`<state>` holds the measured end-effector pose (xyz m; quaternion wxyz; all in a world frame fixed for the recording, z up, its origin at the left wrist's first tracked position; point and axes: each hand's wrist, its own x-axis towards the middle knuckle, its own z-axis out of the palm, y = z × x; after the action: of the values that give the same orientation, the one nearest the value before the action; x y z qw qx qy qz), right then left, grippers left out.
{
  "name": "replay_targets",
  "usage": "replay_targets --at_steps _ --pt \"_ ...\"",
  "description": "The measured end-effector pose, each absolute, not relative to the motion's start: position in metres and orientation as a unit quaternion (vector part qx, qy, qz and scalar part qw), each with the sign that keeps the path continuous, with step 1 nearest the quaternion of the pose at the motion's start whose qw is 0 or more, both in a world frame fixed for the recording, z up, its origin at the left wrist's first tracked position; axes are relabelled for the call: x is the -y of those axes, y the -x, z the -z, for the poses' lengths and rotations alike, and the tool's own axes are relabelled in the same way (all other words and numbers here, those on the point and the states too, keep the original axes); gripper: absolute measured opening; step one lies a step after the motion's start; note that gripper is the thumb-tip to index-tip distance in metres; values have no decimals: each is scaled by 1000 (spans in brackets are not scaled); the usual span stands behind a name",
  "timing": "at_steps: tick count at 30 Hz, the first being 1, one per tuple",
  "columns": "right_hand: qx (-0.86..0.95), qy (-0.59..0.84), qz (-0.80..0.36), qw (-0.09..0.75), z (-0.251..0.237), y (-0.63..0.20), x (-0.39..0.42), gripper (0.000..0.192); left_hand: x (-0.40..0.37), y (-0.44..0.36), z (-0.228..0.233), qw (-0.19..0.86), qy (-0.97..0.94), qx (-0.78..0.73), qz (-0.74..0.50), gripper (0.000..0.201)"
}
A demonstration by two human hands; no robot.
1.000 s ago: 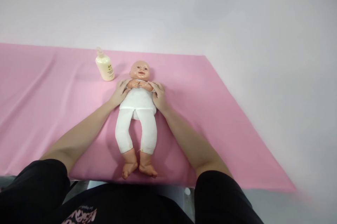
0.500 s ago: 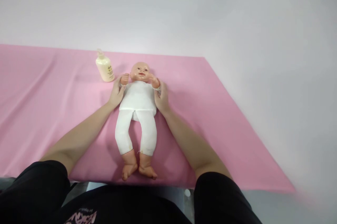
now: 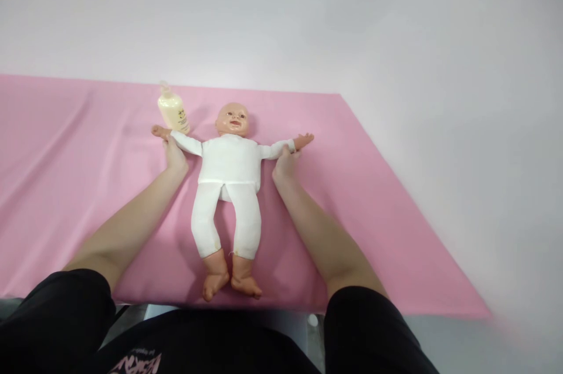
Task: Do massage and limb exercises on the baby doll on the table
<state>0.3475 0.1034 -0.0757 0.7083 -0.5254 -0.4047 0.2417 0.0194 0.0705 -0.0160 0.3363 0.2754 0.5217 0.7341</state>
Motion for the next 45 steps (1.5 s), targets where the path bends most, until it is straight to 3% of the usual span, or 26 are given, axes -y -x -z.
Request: replay_targets --at_steps 6,13,20,28,33,38,45 --pt "431 508 -221 712 79 -350 -106 65 -70 -20 19 329 -286 -515 -738 41" --pt "526 478 -111 694 48 -337 -79 65 -57 -28 4 286 -366 -515 -720 46" --pt "615 428 -144 646 14 -318 -49 65 -45 -39 1 194 -589 -456 -639 67" --pt "690 442 -130 557 23 -314 -48 55 -49 -42 5 91 -756 -447 -470 57" --pt "725 441 -123 515 21 -309 -48 60 -53 -41 9 75 -784 -448 -422 54" --pt "718 444 -131 521 20 -309 -47 58 -51 -39 10 72 -779 -445 -435 58" --pt "626 447 -175 615 26 -317 -54 64 -52 -34 10 185 -637 -438 -607 77"
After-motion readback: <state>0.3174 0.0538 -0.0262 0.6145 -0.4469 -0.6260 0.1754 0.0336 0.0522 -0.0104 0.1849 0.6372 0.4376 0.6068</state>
